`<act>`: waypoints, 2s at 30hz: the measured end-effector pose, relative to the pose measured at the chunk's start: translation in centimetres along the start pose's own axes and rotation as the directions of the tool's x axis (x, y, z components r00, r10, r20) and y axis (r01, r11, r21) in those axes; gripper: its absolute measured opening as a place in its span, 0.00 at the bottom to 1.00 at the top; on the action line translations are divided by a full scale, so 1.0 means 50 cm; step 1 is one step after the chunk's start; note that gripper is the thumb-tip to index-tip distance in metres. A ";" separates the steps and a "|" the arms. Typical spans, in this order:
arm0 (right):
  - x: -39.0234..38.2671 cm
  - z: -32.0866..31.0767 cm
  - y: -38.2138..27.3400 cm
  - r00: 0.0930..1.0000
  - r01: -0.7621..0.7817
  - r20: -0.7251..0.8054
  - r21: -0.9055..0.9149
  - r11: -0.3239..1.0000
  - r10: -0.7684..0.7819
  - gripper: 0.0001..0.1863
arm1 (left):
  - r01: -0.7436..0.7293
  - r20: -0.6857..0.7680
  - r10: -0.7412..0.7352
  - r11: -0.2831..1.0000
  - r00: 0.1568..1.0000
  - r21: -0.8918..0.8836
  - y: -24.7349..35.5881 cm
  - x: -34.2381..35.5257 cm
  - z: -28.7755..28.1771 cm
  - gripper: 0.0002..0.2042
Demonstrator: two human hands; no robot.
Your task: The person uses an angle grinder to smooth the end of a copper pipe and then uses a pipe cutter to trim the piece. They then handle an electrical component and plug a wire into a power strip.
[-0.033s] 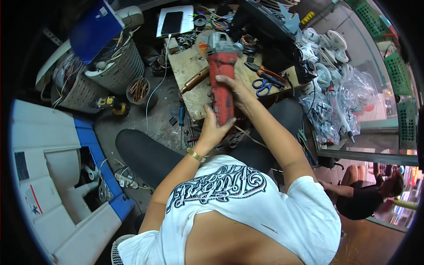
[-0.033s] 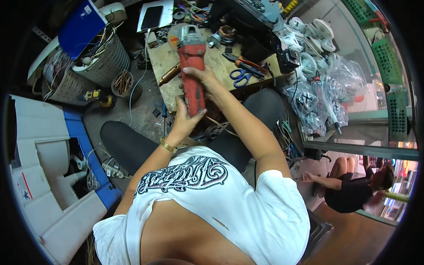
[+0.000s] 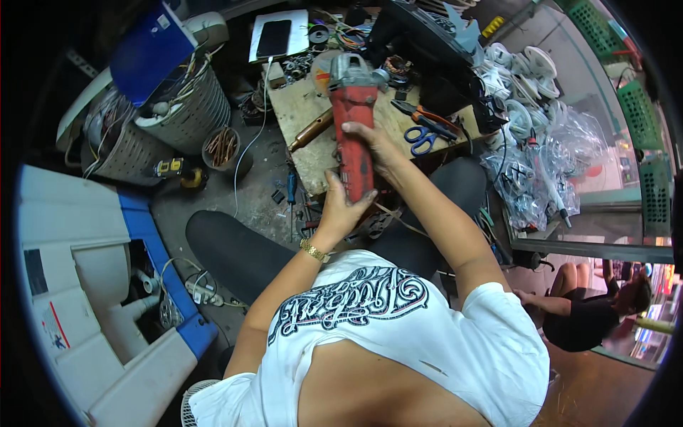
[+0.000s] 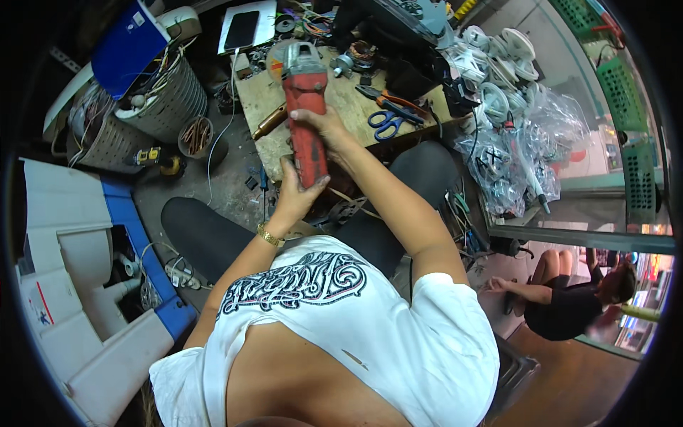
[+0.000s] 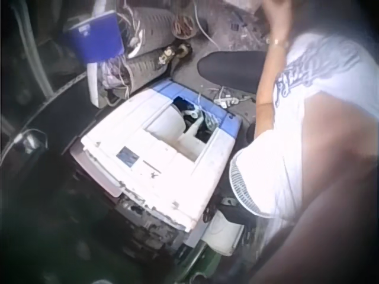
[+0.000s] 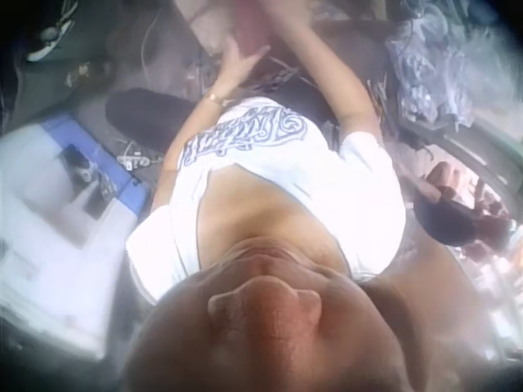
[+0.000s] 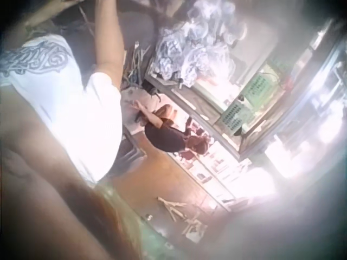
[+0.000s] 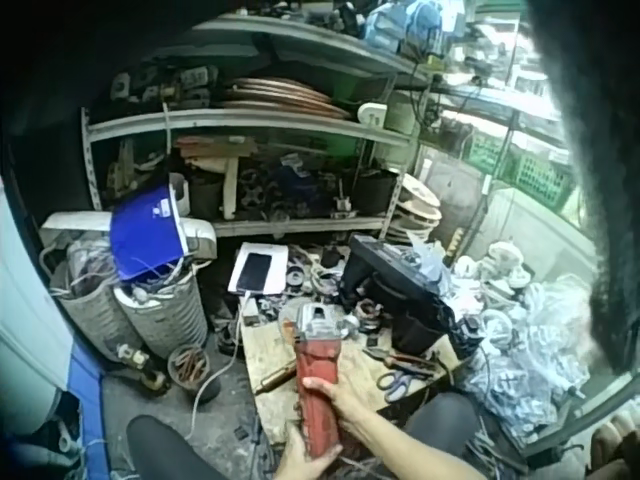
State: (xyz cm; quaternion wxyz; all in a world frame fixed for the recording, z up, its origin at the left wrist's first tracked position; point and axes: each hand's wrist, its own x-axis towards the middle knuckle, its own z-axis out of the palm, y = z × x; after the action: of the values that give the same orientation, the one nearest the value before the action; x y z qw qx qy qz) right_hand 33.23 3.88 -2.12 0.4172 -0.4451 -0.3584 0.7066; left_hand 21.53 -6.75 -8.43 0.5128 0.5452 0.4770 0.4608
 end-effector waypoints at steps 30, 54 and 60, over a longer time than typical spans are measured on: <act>0.023 -0.025 0.050 0.942 0.322 -0.078 -0.061 0.945 -0.326 0.31 | 0.187 0.029 -0.186 0.944 0.982 -0.273 -0.031 -0.004 0.033 0.29; 0.007 -0.035 0.045 0.974 0.225 -0.044 0.036 0.974 -0.223 0.31 | 0.182 0.051 -0.175 0.939 0.983 -0.291 -0.052 -0.006 0.036 0.33; 0.010 -0.031 0.048 0.970 0.235 -0.064 0.001 0.972 -0.234 0.32 | 0.188 0.043 -0.183 0.942 0.982 -0.280 -0.055 -0.007 0.033 0.31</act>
State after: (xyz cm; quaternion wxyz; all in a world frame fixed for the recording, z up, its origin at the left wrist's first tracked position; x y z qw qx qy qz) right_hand 33.90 3.61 -4.94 0.5110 -0.4200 -0.3919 0.6394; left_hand 22.98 -7.22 -11.28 0.6303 0.4227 0.4514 0.4693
